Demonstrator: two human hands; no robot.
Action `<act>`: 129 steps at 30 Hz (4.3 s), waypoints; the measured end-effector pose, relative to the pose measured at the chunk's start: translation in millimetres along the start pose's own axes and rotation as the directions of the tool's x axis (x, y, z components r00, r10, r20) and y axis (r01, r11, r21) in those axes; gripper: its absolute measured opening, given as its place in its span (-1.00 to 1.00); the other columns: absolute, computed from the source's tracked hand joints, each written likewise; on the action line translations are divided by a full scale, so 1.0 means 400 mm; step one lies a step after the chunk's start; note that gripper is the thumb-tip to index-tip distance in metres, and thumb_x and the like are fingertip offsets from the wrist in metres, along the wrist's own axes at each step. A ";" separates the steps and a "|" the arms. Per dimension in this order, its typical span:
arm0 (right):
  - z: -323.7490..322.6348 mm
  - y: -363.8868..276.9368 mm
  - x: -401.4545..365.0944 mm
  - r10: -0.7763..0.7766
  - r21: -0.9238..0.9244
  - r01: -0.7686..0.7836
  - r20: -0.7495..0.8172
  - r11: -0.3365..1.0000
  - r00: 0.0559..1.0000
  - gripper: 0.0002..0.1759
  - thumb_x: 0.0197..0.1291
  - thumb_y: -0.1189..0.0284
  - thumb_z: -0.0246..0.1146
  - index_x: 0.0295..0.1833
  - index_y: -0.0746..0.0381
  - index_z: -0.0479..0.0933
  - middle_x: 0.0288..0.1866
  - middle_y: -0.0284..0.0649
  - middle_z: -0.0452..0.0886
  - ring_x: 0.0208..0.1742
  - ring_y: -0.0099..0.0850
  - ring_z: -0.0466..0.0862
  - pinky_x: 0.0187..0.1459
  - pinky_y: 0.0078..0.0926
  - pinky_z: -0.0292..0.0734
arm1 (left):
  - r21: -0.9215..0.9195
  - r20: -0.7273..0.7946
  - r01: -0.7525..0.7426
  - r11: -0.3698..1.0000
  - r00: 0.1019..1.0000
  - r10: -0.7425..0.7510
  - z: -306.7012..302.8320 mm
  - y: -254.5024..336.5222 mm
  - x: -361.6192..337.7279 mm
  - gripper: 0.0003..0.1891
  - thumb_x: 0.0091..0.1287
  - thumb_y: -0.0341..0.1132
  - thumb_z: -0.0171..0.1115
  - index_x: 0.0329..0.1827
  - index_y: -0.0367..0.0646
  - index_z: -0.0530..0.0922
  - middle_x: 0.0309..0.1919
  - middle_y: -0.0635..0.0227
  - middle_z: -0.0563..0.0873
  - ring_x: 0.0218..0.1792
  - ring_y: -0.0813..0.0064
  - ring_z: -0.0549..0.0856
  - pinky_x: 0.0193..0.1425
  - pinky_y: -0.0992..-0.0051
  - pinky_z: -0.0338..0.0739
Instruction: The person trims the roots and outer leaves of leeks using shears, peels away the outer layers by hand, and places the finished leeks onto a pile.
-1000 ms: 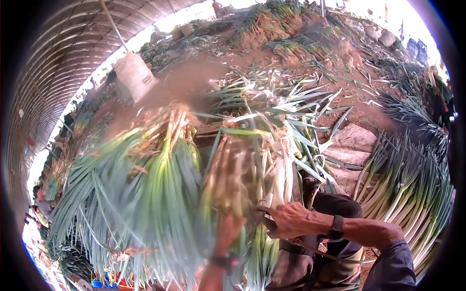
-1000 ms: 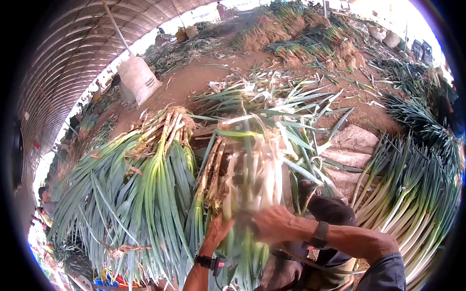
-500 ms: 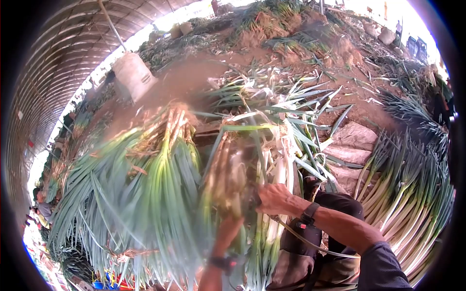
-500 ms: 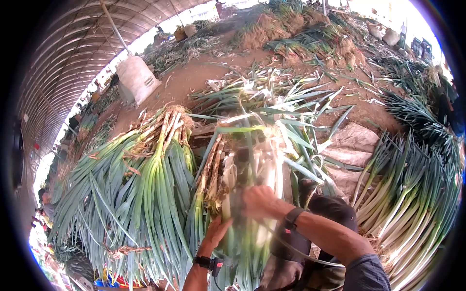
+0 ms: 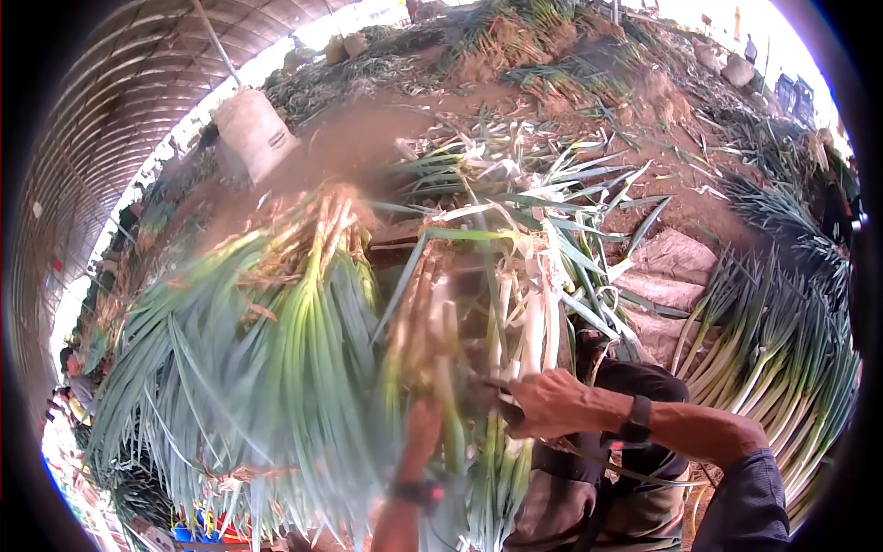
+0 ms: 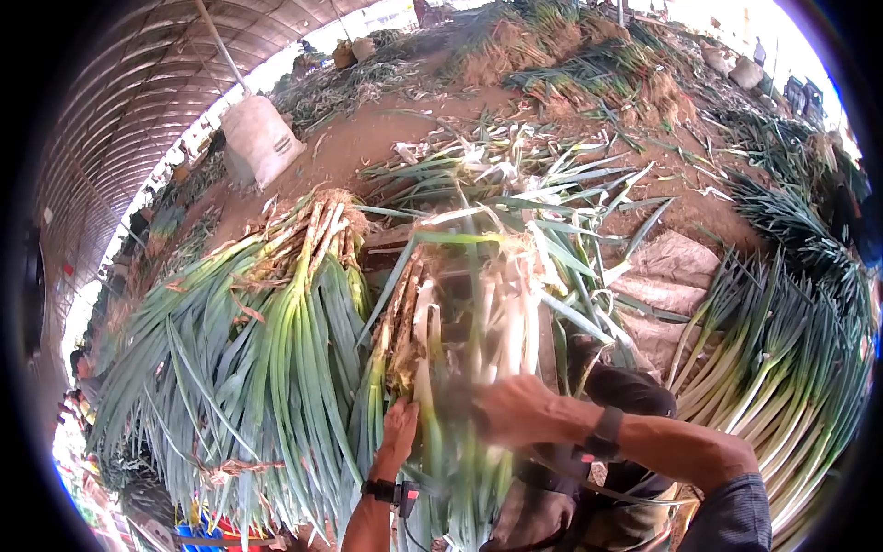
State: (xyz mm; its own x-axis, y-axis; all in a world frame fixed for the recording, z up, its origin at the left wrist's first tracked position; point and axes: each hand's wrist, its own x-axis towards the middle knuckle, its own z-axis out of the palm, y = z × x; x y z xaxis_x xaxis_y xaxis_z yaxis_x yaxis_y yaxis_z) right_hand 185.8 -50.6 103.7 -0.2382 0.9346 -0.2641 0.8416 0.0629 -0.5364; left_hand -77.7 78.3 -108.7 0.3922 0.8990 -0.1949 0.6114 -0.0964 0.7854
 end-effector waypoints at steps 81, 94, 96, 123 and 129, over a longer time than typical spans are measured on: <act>0.028 -0.024 0.201 0.109 0.111 -0.102 -0.062 0.989 0.992 -0.31 0.28 0.20 0.18 0.50 0.15 0.29 -0.48 -0.16 0.59 -0.61 -0.29 0.57 -0.59 -0.23 0.44 | -0.625 0.013 -0.048 0.780 0.997 0.072 -0.334 0.550 0.141 -0.40 0.32 -0.27 0.39 0.37 -0.31 0.43 -0.19 0.28 0.72 -0.43 0.52 0.65 -0.29 0.50 0.60; -0.001 -0.034 0.051 -0.151 0.276 0.076 0.265 0.958 0.952 -0.44 0.12 0.05 0.45 0.06 0.25 0.59 -0.41 -0.01 0.69 -0.35 -0.04 0.72 -0.21 -0.14 0.61 | -0.711 -0.103 -0.085 0.698 0.995 0.016 -0.296 0.251 0.127 -0.42 0.46 -0.16 0.29 0.46 -0.22 0.39 0.18 0.09 0.66 0.09 0.18 0.74 0.09 0.25 0.68; 0.028 -0.020 0.069 -0.114 0.271 0.047 0.238 0.961 0.964 -0.45 0.10 0.08 0.44 0.06 0.26 0.59 -0.40 -0.01 0.70 -0.35 -0.04 0.72 -0.21 -0.14 0.61 | -0.542 -0.143 -0.049 0.839 0.989 -0.035 -0.286 0.160 0.131 -0.47 0.47 -0.19 0.27 0.40 -0.28 0.43 0.16 0.08 0.67 0.07 0.21 0.75 0.04 0.31 0.70; 0.033 -0.023 0.092 -0.079 0.022 0.083 -0.127 0.996 0.989 -0.21 0.02 0.12 0.37 0.35 0.28 0.40 -0.35 0.08 0.67 -0.34 0.03 0.71 -0.22 -0.04 0.63 | 0.351 -0.199 0.018 0.936 0.978 0.056 -0.004 0.071 -0.020 -0.52 0.23 -0.08 0.35 0.09 -0.25 0.58 -0.14 0.02 0.75 -0.16 0.14 0.79 -0.13 0.20 0.66; 0.023 -0.042 0.090 -0.115 0.001 0.117 -0.159 0.993 0.981 -0.28 0.01 0.12 0.36 0.20 0.40 0.46 -0.40 0.05 0.65 -0.38 -0.03 0.70 -0.30 -0.09 0.65 | -0.036 -0.110 -0.074 0.997 0.991 0.070 0.055 -0.130 0.004 -0.59 0.32 -0.21 0.18 0.15 -0.25 0.52 -0.26 0.18 0.77 -0.30 0.40 0.81 -0.37 0.39 0.65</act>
State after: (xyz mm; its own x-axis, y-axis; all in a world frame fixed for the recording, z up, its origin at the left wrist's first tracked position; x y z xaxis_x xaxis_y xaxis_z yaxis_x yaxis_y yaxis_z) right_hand 158.6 -21.4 96.0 -0.2533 0.9649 -0.0698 0.8075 0.1712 -0.5644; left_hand -93.7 75.4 -162.5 0.3558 0.9317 -0.0734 0.5553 -0.1476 0.8184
